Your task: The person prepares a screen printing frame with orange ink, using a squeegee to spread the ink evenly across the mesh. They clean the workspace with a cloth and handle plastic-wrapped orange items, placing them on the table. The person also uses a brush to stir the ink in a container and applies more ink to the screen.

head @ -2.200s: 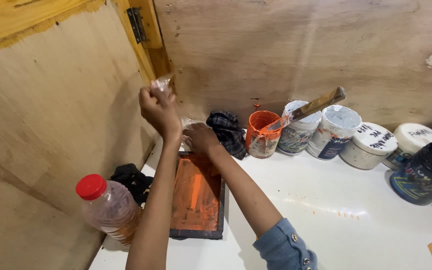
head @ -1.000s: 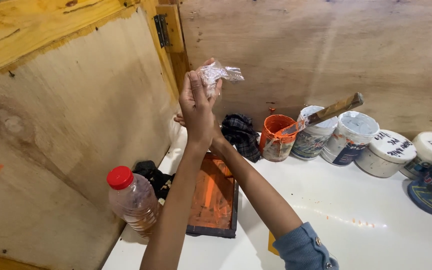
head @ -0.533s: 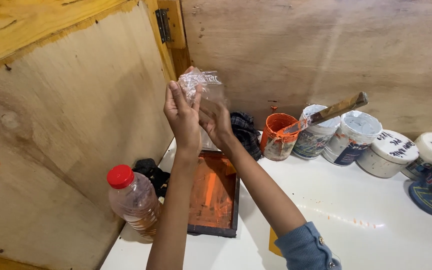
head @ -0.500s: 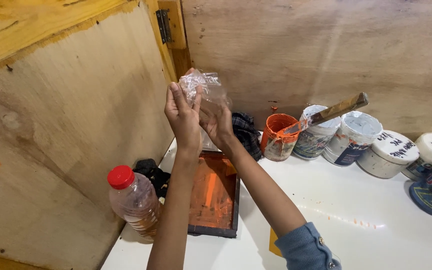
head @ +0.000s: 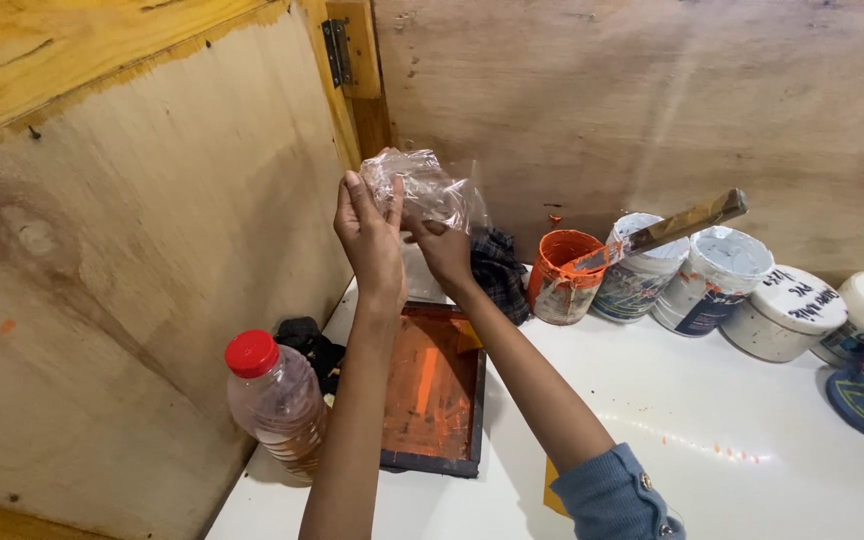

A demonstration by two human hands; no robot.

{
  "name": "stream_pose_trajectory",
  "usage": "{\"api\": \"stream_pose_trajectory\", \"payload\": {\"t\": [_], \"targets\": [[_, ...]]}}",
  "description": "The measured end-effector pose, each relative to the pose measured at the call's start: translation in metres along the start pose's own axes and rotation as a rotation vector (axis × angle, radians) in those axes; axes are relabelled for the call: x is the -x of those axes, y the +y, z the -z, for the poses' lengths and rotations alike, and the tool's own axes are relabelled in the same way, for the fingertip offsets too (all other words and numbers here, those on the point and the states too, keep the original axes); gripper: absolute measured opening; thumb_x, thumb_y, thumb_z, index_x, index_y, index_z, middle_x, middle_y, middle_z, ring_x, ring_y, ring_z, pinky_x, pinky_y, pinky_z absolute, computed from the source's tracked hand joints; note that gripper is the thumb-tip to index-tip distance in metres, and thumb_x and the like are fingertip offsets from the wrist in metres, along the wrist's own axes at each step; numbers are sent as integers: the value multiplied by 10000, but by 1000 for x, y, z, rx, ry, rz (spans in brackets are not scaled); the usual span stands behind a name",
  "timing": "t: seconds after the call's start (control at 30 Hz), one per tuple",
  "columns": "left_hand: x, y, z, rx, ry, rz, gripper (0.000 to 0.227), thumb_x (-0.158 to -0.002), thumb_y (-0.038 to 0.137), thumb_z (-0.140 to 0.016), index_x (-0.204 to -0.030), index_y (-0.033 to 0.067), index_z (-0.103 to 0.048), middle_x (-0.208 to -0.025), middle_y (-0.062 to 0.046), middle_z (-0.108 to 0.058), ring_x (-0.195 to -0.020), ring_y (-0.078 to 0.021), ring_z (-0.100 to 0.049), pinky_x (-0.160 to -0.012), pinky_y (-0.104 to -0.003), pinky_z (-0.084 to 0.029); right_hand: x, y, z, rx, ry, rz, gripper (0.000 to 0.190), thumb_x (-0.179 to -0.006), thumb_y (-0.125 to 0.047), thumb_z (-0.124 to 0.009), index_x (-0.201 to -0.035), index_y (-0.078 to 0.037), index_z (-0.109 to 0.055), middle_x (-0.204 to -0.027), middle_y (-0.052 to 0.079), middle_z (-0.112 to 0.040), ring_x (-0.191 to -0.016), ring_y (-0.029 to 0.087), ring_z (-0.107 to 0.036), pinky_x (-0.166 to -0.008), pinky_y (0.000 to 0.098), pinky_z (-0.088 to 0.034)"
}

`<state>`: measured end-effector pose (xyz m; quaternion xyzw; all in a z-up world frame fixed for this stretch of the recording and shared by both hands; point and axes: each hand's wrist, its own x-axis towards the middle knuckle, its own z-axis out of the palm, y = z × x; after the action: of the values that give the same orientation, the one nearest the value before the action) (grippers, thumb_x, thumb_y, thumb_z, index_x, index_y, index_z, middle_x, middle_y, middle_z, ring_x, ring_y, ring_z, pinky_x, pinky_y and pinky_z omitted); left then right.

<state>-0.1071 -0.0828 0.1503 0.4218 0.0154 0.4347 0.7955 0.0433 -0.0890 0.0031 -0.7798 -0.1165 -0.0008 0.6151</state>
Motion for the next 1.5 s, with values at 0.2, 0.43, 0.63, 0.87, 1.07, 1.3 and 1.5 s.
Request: {"api": "stream_pose_trajectory", "payload": {"t": [0.2,0.43,0.63,0.87,1.07,1.3,1.5], "targets": [[-6,-6,10,-21,-12,-32,256,-1097,400,-466,-927,220,-531,-967,80,-525,-1024,-29,-531,-1109,-412,-495,16,7,6,76,13,206,229,-985,-334,-670,-1051,-140,-772,-923,21,-801,-955,161,-770,-863,268,-600],[-8,5,8,-105,-81,-199,251,-1115,392,-430,-936,227,-492,-1001,97,-588,-1063,2,-549,-1075,-367,-497,-34,87,-7,305,24,503,59,-850,-146,-770,-804,-134,-805,-740,125,-744,-759,318,-748,-696,348,-579],[4,19,-7,78,-217,-192,294,-1122,435,-392,-1016,194,-523,-1174,-27,-671,-1133,-69,-578,-1028,-329,-494,27,1,20,253,-257,398,526,-817,-108,-782,-1288,86,-651,-1144,306,-709,-1144,440,-677,-828,430,-644],[-16,-8,18,-35,-252,-299,207,-1024,308,-618,-1068,181,-461,-1219,-88,-662,-1141,-96,-578,-992,-293,-483,17,0,24,171,-232,195,586,-834,-327,-754,-1387,-164,-647,-1146,173,-703,-879,225,-717,-719,359,-619],[-27,-31,30,-137,-224,-387,242,-971,123,-671,-1046,160,-443,-1157,-106,-694,-1182,-159,-616,-1024,-356,-455,18,-6,47,-311,-111,155,526,-935,-182,-621,-1421,-75,-450,-1091,156,-531,-811,149,-516,-661,332,-490],[-31,-56,38,-122,-296,-295,233,-936,26,-634,-1044,153,-472,-1135,-112,-715,-1086,-125,-641,-936,-301,-495,5,-9,33,-129,10,559,668,-812,-227,-823,-1433,-145,-590,-1308,152,-488,-630,83,-597,-609,229,-549],[-38,-64,56,-358,-199,-365,188,-874,-20,-610,-1003,99,-542,-1067,-132,-739,-1060,-169,-680,-961,-340,-500,-10,-16,33,-131,230,579,126,-934,-20,-673,-996,-62,-774,-1051,90,-598,-686,158,-677,-571,226,-575]]}}
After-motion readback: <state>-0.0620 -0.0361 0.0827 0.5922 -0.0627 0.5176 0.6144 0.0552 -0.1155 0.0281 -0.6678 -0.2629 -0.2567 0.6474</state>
